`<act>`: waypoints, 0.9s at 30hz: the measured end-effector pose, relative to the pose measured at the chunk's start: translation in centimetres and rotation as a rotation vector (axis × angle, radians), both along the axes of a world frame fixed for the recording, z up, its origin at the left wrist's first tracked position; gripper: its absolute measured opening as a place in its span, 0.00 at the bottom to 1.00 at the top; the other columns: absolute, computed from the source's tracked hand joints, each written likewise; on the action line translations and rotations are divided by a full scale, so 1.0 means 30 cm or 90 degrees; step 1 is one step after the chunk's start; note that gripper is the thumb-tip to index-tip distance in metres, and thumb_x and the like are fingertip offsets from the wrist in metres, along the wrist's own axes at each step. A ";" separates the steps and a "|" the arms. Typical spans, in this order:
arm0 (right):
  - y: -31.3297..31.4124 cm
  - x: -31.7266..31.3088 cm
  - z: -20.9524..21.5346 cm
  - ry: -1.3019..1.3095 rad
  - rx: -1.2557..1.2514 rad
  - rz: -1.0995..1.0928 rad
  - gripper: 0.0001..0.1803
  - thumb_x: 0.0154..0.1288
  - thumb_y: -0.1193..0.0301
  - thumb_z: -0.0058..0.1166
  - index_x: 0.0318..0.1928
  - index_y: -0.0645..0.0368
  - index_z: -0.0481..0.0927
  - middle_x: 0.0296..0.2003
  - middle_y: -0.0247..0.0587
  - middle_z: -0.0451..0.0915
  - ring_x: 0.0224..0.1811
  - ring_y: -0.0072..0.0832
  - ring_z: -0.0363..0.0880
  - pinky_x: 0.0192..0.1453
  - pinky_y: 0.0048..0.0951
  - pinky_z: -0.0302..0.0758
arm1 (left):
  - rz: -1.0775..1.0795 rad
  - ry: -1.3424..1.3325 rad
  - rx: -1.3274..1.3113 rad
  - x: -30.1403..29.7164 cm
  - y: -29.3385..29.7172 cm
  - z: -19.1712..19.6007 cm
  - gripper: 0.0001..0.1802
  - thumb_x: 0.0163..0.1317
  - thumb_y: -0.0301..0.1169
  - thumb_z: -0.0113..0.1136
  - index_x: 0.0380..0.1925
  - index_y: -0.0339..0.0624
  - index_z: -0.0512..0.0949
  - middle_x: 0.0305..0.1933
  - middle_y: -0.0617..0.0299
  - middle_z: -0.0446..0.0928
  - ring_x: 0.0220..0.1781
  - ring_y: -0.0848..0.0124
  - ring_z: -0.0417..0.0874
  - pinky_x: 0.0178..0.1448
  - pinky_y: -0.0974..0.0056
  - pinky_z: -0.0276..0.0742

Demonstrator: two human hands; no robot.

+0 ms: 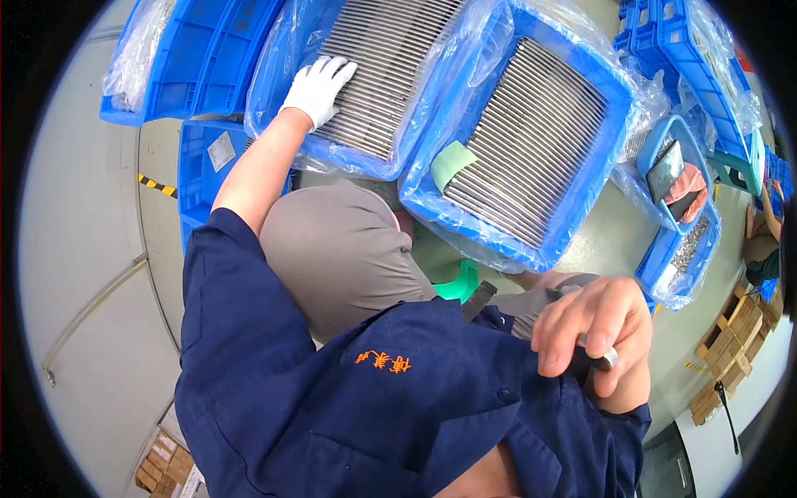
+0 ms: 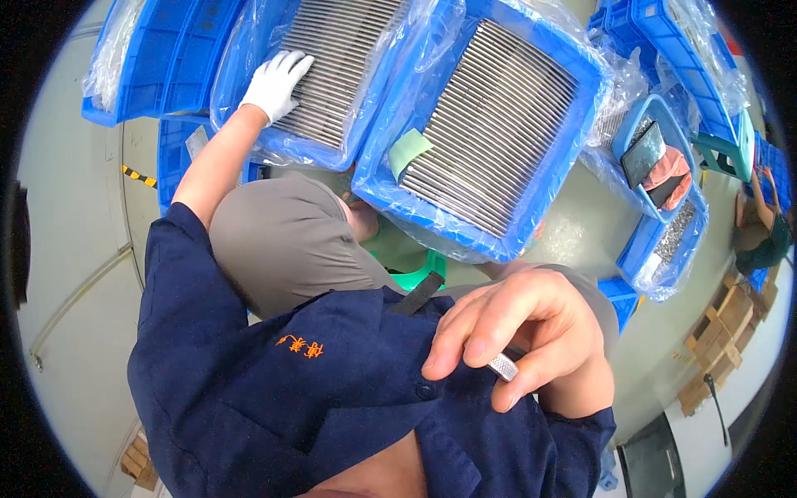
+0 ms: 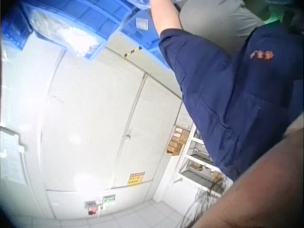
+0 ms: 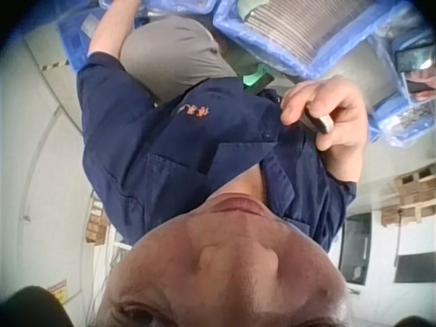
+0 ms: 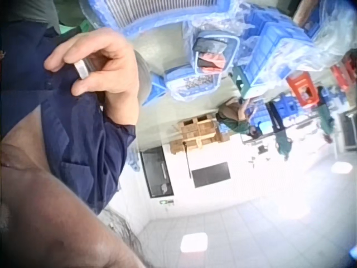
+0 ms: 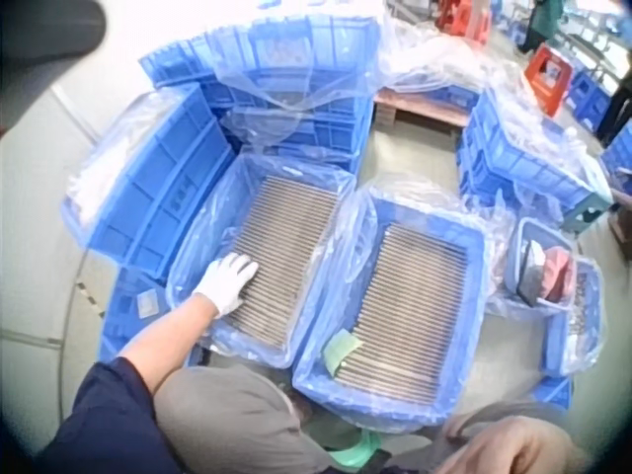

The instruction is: Fitting small metal rings onto the ends of long metal rods.

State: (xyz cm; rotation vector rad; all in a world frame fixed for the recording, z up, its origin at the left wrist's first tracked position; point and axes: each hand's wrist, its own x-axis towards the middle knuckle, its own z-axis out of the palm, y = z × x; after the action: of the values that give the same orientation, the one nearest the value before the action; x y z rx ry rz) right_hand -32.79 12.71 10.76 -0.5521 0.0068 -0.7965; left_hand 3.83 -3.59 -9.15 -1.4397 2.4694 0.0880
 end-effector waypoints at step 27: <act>0.021 0.015 0.018 0.078 0.048 -0.009 0.23 0.42 0.84 0.61 0.42 0.67 0.71 0.40 0.59 0.75 0.46 0.41 0.75 0.48 0.36 0.72 | -0.020 -0.043 0.036 -0.013 0.037 -0.038 0.09 0.49 0.25 0.45 0.31 0.43 0.73 0.31 0.54 0.75 0.36 0.56 0.77 0.40 0.56 0.71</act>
State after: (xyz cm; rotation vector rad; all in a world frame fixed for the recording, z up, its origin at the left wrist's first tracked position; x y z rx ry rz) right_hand -32.35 13.33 11.29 -0.5291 0.1537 -0.7721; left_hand 3.44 -2.47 -10.30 -1.3587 2.4147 0.0998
